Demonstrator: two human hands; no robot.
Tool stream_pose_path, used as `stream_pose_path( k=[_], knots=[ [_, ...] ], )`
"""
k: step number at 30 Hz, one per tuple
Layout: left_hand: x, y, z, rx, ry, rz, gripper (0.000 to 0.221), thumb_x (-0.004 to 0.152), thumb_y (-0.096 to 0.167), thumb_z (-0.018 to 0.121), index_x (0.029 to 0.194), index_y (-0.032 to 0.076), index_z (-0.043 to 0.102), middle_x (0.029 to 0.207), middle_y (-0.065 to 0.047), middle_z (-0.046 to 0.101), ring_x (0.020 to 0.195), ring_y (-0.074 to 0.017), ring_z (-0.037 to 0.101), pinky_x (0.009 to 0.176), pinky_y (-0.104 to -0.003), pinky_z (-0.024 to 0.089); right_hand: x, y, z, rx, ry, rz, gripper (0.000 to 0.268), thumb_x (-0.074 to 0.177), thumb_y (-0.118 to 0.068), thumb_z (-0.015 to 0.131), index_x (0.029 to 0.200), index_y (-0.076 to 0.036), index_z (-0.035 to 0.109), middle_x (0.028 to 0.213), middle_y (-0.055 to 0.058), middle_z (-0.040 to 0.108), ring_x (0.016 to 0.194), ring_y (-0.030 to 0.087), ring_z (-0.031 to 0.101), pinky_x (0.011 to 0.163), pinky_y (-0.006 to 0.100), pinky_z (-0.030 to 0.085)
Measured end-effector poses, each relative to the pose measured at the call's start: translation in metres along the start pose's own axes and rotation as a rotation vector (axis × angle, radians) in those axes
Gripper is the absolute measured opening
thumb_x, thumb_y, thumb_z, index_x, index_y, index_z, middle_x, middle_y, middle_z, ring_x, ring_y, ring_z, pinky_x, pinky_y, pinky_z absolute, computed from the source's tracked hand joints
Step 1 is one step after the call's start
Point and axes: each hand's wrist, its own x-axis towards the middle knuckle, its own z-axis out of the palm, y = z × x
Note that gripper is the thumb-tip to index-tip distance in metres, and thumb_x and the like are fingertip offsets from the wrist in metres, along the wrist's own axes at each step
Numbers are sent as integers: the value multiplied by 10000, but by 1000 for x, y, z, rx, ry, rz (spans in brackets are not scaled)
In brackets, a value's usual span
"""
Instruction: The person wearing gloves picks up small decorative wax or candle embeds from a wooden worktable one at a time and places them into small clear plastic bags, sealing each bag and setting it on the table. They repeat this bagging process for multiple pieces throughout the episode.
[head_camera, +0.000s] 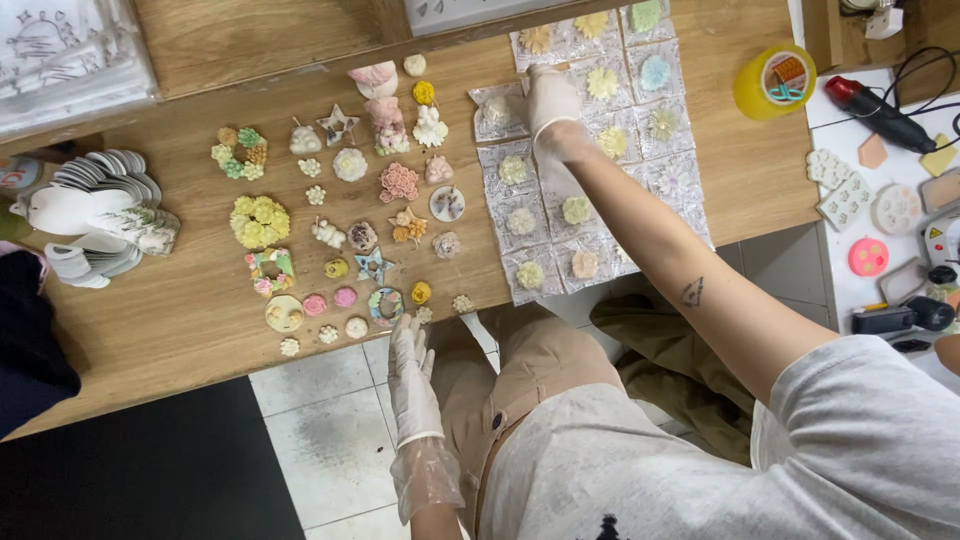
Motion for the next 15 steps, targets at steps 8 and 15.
stream_pose_path(
  k=[8, 15],
  knots=[
    [-8, 30, 28, 32, 28, 12, 597, 989, 503, 495, 1477, 160, 517, 1529, -61, 554, 1449, -204, 489, 1154, -390, 356, -29, 7, 56, -284, 44, -445, 728, 899, -209, 706, 1569, -213, 419, 1566, 233, 395, 1314, 404, 515, 1063, 477, 457],
    [0, 33, 38, 65, -32, 7, 589, 988, 497, 475, 1480, 177, 510, 1556, -34, 516, 1447, -206, 451, 1165, -393, 344, -20, 25, 85, -165, 95, -551, 684, 927, -191, 665, 1564, -166, 417, 1605, 301, 304, 1418, 483, 406, 1135, 478, 401]
  ],
)
